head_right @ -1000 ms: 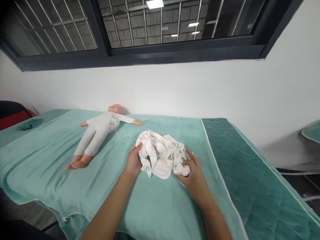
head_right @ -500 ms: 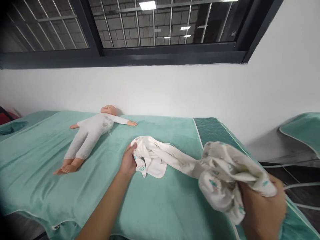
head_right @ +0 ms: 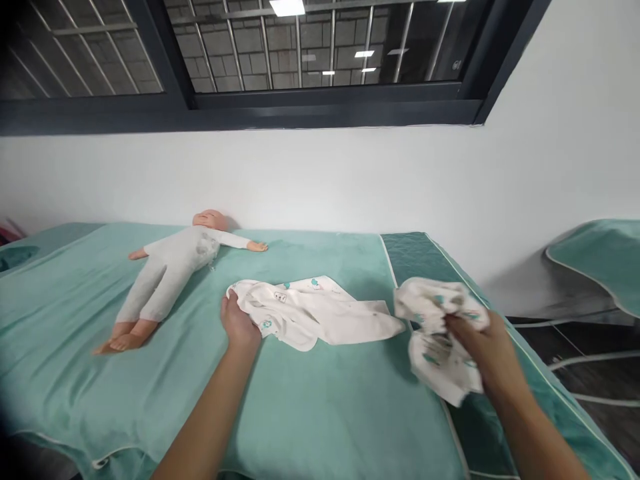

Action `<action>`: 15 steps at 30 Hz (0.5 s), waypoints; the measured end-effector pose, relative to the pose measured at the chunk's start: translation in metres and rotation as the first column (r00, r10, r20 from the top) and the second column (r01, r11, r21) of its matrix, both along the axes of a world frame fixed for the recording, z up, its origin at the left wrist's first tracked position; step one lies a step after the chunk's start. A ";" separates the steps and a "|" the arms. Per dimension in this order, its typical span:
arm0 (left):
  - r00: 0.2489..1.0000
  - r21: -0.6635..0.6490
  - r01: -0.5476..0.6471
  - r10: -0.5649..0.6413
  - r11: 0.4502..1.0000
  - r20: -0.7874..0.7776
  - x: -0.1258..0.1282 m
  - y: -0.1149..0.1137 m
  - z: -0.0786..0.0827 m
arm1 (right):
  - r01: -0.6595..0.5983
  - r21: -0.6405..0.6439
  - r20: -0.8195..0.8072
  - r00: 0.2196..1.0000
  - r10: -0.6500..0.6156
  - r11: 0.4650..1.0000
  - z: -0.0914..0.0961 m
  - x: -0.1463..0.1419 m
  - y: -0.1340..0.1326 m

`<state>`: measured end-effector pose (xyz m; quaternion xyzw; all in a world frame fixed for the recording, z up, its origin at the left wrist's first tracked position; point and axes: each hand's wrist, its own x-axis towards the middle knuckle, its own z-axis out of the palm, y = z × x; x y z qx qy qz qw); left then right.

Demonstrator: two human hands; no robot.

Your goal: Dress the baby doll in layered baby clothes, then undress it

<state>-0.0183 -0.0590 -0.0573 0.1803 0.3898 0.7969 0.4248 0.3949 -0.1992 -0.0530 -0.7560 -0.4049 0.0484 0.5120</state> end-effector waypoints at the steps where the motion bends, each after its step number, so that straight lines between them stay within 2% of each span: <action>1: 1.000 0.002 0.007 -0.006 1.000 -0.017 0.001 -0.001 0.001 | -0.056 -0.083 0.037 0.998 0.060 0.995 -0.012 0.003 0.008; 3: 0.999 -0.012 0.031 -0.032 0.999 -0.016 0.003 -0.002 0.002 | -0.083 -0.123 0.145 0.984 0.101 0.989 -0.034 0.009 0.016; 6: 0.998 -0.030 0.066 -0.066 0.997 -0.008 0.004 -0.001 0.002 | -0.034 -0.065 0.293 0.955 0.052 0.997 -0.055 0.004 0.012; 8: 0.997 -0.033 0.075 -0.075 0.997 -0.009 0.004 0.000 0.001 | -0.029 -0.048 0.346 0.937 0.044 0.998 -0.059 -0.013 0.003; 12: 0.995 -0.033 0.098 -0.099 0.995 -0.021 0.005 0.001 0.001 | -0.086 -0.143 0.439 0.887 0.141 0.986 -0.056 -0.055 -0.006; 15: 0.993 -0.034 0.111 -0.112 0.993 -0.028 0.006 0.000 0.002 | -0.103 -0.171 0.415 0.895 0.166 0.980 -0.054 -0.064 0.001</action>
